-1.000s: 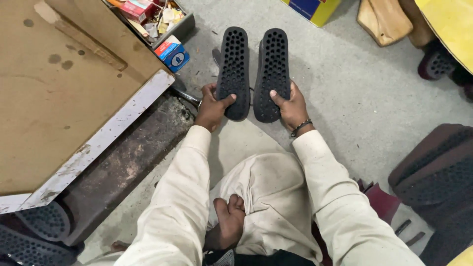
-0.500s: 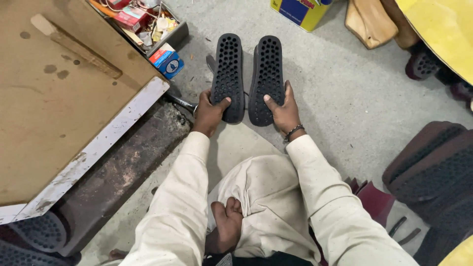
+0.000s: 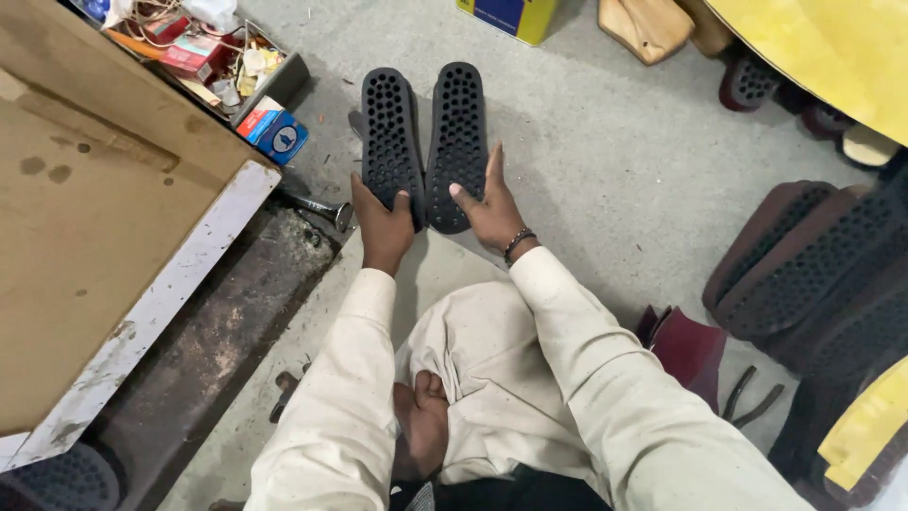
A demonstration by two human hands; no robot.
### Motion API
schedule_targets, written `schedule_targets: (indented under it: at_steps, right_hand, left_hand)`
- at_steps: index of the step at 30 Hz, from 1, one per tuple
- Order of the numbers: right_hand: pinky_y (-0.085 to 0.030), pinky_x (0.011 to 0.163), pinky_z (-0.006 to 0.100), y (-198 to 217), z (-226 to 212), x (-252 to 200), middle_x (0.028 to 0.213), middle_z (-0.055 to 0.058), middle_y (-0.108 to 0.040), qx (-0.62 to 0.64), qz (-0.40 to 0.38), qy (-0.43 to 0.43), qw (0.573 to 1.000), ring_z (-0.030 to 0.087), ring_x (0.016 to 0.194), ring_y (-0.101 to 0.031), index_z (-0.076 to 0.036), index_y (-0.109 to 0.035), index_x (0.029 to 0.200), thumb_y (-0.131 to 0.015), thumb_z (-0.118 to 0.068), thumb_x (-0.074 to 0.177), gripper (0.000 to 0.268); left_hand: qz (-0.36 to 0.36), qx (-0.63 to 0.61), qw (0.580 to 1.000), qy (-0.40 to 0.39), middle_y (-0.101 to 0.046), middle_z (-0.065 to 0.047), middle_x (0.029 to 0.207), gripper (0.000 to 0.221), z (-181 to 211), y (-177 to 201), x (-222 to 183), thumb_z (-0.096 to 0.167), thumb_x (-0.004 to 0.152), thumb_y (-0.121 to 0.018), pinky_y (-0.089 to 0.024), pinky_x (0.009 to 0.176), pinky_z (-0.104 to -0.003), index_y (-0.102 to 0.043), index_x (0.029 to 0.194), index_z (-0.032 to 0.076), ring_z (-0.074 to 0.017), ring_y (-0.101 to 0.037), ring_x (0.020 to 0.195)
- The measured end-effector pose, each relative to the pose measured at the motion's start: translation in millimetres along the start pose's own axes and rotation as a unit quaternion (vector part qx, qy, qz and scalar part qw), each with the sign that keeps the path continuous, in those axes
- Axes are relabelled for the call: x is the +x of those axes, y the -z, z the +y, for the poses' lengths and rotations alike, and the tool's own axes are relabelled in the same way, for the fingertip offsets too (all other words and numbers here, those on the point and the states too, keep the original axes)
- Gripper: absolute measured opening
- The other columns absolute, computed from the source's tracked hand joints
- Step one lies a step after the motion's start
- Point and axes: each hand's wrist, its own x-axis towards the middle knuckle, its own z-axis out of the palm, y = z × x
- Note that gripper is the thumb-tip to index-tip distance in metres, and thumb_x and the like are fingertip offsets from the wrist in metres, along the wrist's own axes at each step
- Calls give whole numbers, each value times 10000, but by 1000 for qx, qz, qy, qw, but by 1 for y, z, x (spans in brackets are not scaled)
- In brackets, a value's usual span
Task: Sorting shoe components and assembling a sandal by attaching the upper to the sole using a hammer
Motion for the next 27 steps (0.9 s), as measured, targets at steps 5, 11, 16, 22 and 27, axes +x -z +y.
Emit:
schedule_targets:
  at_steps: [5, 11, 16, 22, 27]
  right_hand:
    - [-207, 1299, 526, 6, 9, 4, 1709, 240, -82, -22, 14, -32, 999, 393, 1569, -148, -74, 99, 1634, -589, -277, 1052, 924]
    - [-280, 1279, 511, 21, 11, -16, 1672, 277, -204, -7, 29, -24, 999, 421, 1543, -234, -33, -58, 1635, -638, -291, 1003, 896]
    - [-574, 1034, 440, 40, 22, -69, 1387, 265, -554, 92, 156, 2, 983, 437, 1283, -590, -9, -472, 1500, -745, -182, 925, 659]
    - [-630, 847, 351, 154, 4, -192, 980, 28, -806, 1, 326, -15, 945, 198, 986, -764, -211, -792, 1110, -609, -147, 981, 232]
    - [-631, 707, 326, 233, 79, -267, 950, 2, -793, -134, 462, -145, 865, 186, 887, -761, -248, -797, 1115, -720, -245, 945, 187]
  left_hand:
    - [18, 21, 1000, -8, -67, -275, 1666, 764, 0, -3, -16, 123, 1085, -526, -99, 1294, -553, -11, 1644, 44, -426, -79, 1564]
    - [98, 79, 987, -105, -269, -269, 1537, 686, 1, -18, -40, 99, 1033, -579, -234, 1227, -582, -178, 1583, 11, -448, -283, 1468]
    - [66, 80, 946, -306, -502, -230, 1210, 443, 69, -73, -114, 17, 923, -643, -378, 1066, -540, -507, 1342, -25, -442, -501, 1179]
    - [-232, 17, 942, -240, -690, -182, 1086, 234, 137, -142, -201, 90, 1031, -532, -614, 787, -430, -700, 1191, 62, -393, -712, 1003]
    - [-424, 72, 875, -221, -650, -253, 1227, 385, 146, -207, -239, 154, 981, -642, -588, 965, -484, -606, 1330, -3, -419, -649, 1195]
